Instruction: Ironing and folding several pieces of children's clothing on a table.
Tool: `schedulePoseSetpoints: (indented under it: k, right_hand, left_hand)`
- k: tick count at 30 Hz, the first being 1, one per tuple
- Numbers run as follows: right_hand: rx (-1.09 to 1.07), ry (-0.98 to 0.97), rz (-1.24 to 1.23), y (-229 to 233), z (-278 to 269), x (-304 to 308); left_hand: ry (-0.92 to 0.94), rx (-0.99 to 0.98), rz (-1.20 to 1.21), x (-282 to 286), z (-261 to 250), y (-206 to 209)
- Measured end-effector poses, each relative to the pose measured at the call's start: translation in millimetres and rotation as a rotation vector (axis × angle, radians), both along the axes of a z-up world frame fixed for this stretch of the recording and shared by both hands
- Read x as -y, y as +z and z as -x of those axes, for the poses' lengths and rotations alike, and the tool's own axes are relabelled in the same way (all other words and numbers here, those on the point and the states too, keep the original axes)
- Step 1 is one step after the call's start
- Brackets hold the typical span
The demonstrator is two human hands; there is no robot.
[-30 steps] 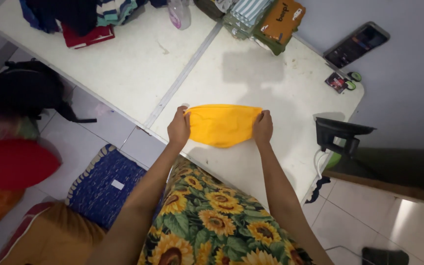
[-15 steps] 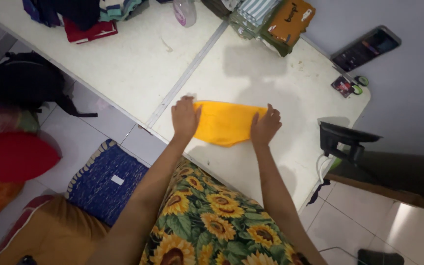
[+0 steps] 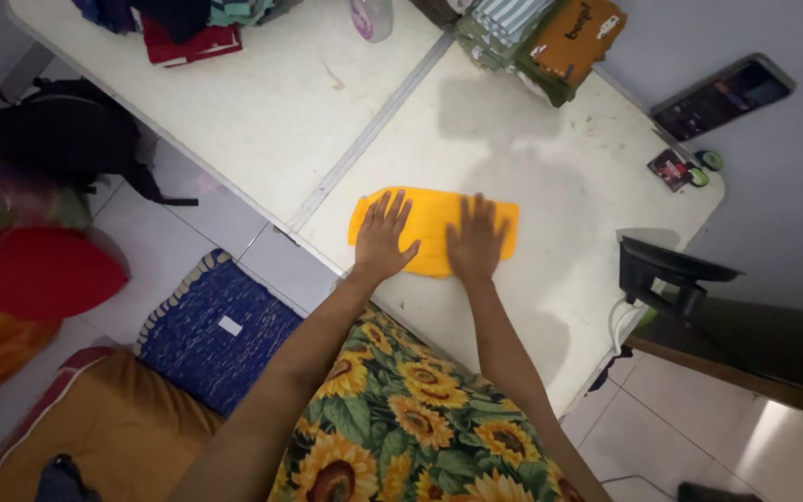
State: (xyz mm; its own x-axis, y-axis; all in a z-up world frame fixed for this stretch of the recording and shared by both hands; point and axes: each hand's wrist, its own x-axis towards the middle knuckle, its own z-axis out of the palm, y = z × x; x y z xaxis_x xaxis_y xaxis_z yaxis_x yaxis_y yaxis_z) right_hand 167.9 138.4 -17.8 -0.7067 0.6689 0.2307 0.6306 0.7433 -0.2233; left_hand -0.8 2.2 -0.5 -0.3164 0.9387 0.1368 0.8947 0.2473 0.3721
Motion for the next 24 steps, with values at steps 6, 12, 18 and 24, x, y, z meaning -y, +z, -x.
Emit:
schedulePoseSetpoints:
  k: [6, 12, 18, 24]
  right_hand:
    - [0.062, -0.197, 0.02, -9.4, -30.8, -26.7]
    - [0.012, -0.754, 0.236, 29.0, -44.2, -7.5]
    - [0.045, -0.765, 0.299, -28.3, -52.9, -21.1]
    - [-0.619, -0.657, 0.464, 30.3, -67.4, -35.6]
  left_hand:
    - [-0.056, -0.065, 0.223, -5.3, 5.0, 13.6]
    - [0.305, 0.156, -0.009, 14.5, 26.9, 29.9]
    - [0.46, 0.325, 0.026, 34.0, 34.9, 3.2]
    - [0.367, 0.504, 0.002, 17.3, 11.7, -42.6]
